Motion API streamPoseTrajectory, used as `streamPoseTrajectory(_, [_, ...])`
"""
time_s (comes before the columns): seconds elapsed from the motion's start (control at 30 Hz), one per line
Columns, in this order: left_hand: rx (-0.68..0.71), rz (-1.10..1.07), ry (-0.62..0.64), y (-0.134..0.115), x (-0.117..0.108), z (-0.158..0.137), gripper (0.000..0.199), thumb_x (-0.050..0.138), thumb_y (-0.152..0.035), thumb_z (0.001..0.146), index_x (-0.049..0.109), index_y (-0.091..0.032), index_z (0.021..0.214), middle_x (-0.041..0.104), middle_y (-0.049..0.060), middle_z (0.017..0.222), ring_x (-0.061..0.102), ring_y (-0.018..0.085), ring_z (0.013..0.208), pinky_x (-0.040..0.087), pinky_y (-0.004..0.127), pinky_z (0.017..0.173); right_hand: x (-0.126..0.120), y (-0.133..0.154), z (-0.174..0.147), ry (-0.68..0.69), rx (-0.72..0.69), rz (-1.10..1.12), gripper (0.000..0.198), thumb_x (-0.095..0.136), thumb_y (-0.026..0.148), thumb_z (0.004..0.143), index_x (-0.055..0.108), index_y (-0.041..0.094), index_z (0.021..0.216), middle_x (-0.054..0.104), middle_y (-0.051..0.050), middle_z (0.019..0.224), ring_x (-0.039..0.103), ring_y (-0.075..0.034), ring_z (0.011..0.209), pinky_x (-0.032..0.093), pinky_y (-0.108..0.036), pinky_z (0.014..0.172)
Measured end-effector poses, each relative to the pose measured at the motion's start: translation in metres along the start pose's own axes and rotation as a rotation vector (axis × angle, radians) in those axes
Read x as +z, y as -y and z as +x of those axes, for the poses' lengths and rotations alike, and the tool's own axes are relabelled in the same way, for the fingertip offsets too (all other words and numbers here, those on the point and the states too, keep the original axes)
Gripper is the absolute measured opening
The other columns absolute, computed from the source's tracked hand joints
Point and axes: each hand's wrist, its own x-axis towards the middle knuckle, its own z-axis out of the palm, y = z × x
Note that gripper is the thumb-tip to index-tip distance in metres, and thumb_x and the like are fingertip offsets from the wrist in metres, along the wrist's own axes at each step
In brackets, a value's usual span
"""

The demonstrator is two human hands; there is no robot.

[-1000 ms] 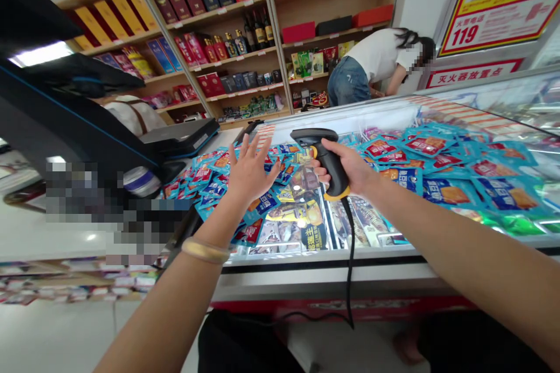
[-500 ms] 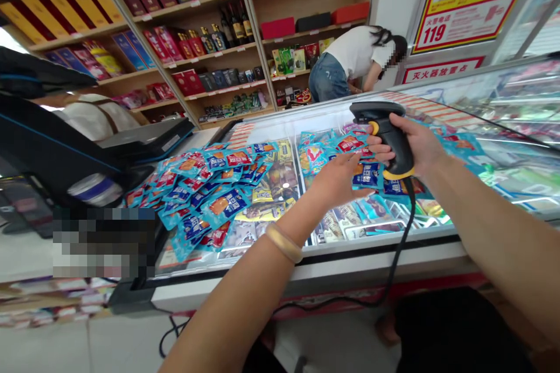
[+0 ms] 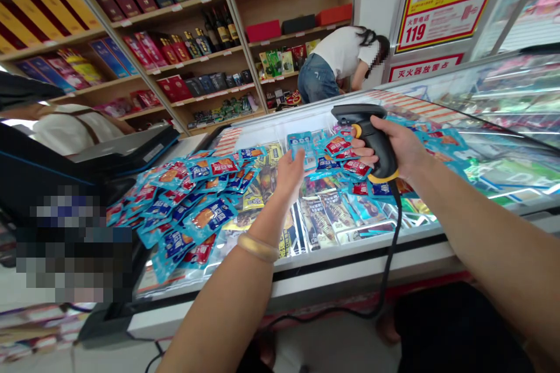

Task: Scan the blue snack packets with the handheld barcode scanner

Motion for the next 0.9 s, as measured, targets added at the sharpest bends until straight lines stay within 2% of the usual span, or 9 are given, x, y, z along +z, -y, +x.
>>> streamPoseTrajectory(0.07, [-0.133, -0.167, -0.044, -0.002, -0.006, 0.008, 0.011, 0.053, -0.027, 0.088, 0.056, -0.021, 0.080, 0.068, 0.003, 0.079, 0.070, 0.022, 0.089, 0.060, 0.047, 0.086, 0.000, -0.001, -0.001, 0.024, 0.036, -0.006, 0.024, 0.044, 0.036, 0.096, 0.058, 0.018, 0.091, 0.051, -0.003, 0.065, 0.040, -0.011, 0.047, 0.033, -0.020, 0.037])
streamPoseTrajectory(0.13, [-0.175, -0.234, -0.089, -0.004, -0.011, 0.013, 0.013, 0.048, -0.025, 0.089, 0.052, -0.021, 0.078, 0.064, 0.001, 0.074, 0.069, 0.019, 0.083, 0.061, 0.047, 0.083, 0.001, -0.003, -0.002, 0.054, 0.090, -0.039, 0.022, 0.044, 0.034, 0.095, 0.058, 0.017, 0.090, 0.053, -0.003, 0.064, 0.041, -0.011, 0.047, 0.034, -0.020, 0.038])
streamPoseTrajectory(0.23, [-0.155, -0.248, -0.129, -0.006, -0.016, 0.016, 0.016, 0.047, -0.027, 0.090, 0.050, -0.021, 0.076, 0.059, 0.000, 0.070, 0.067, 0.017, 0.075, 0.062, 0.046, 0.081, 0.001, -0.003, -0.005, 0.099, 0.178, -0.111, 0.022, 0.044, 0.033, 0.095, 0.057, 0.017, 0.087, 0.054, -0.004, 0.065, 0.043, -0.011, 0.046, 0.035, -0.020, 0.037])
streamPoseTrajectory(0.4, [-0.101, -0.197, -0.113, -0.005, -0.016, 0.014, 0.019, 0.049, -0.030, 0.090, 0.048, -0.021, 0.073, 0.057, -0.001, 0.067, 0.065, 0.015, 0.071, 0.062, 0.044, 0.080, -0.003, -0.005, -0.005, 0.163, 0.258, -0.224, 0.020, 0.056, 0.035, 0.092, 0.056, 0.017, 0.082, 0.055, -0.005, 0.067, 0.045, -0.011, 0.047, 0.039, -0.020, 0.037])
streamPoseTrajectory(0.67, [-0.056, -0.144, -0.101, -0.005, -0.017, 0.015, 0.024, 0.051, -0.036, 0.087, 0.045, -0.021, 0.068, 0.053, -0.002, 0.062, 0.064, 0.015, 0.069, 0.062, 0.042, 0.077, -0.005, -0.008, -0.003, 0.157, 0.245, -0.291, 0.021, 0.061, 0.037, 0.089, 0.057, 0.017, 0.083, 0.055, -0.005, 0.067, 0.044, -0.011, 0.047, 0.039, -0.021, 0.036])
streamPoseTrajectory(0.9, [-0.052, -0.091, -0.109, -0.001, -0.018, 0.016, 0.022, 0.050, -0.034, 0.088, 0.049, -0.021, 0.070, 0.056, -0.001, 0.063, 0.066, 0.017, 0.071, 0.059, 0.039, 0.078, -0.004, -0.007, -0.005, 0.161, 0.230, -0.290, 0.022, 0.056, 0.036, 0.092, 0.057, 0.017, 0.081, 0.054, -0.005, 0.067, 0.044, -0.011, 0.047, 0.039, -0.021, 0.036])
